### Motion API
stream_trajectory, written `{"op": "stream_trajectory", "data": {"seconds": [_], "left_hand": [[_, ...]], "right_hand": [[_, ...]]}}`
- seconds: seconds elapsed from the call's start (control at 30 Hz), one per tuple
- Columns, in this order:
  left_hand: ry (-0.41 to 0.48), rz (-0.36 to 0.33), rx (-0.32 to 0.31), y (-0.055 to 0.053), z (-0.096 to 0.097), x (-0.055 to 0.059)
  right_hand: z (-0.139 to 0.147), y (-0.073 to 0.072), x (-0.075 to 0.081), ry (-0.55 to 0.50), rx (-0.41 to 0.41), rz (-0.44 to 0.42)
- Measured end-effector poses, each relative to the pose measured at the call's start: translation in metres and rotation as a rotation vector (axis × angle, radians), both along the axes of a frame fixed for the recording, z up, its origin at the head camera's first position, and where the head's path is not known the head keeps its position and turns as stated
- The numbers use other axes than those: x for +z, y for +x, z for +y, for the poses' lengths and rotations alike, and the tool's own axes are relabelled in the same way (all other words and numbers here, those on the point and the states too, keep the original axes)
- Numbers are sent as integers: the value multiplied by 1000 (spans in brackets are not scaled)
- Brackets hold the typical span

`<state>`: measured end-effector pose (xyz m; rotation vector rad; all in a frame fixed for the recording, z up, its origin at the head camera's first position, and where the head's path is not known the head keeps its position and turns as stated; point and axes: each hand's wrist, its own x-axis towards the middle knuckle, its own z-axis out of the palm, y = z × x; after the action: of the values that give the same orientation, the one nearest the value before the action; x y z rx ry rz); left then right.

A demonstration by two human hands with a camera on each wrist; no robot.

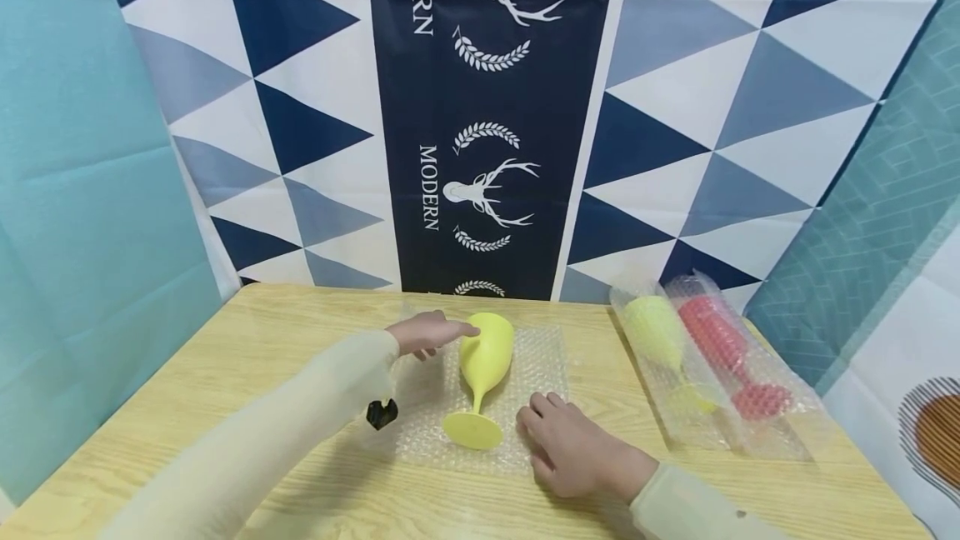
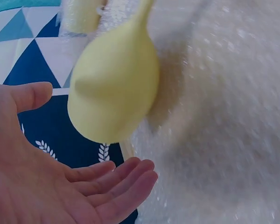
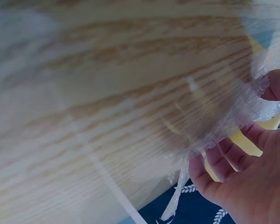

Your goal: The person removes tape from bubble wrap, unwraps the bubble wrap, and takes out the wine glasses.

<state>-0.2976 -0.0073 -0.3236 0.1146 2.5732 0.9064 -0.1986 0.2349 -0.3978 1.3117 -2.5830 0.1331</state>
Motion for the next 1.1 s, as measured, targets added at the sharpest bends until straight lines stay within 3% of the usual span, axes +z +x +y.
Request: {"op": "stream_trajectory", "data": {"seconds": [0.27, 0.47, 0.6, 0.93, 1.1], "left_hand": [[153, -126, 67, -8, 12, 5], [278, -164, 160, -7, 19, -2], [355, -175, 178, -7, 24, -7], [425, -211, 241, -9, 31, -6], [472, -234, 232, -12, 33, -11]], "right_hand": [[4, 1, -2, -16, -14, -1], [4, 2, 2, -6, -16, -24], [4, 2, 3, 6, -16, -52], [4, 0, 1, 14, -22, -29], [4, 1, 0, 8, -13, -39]]}}
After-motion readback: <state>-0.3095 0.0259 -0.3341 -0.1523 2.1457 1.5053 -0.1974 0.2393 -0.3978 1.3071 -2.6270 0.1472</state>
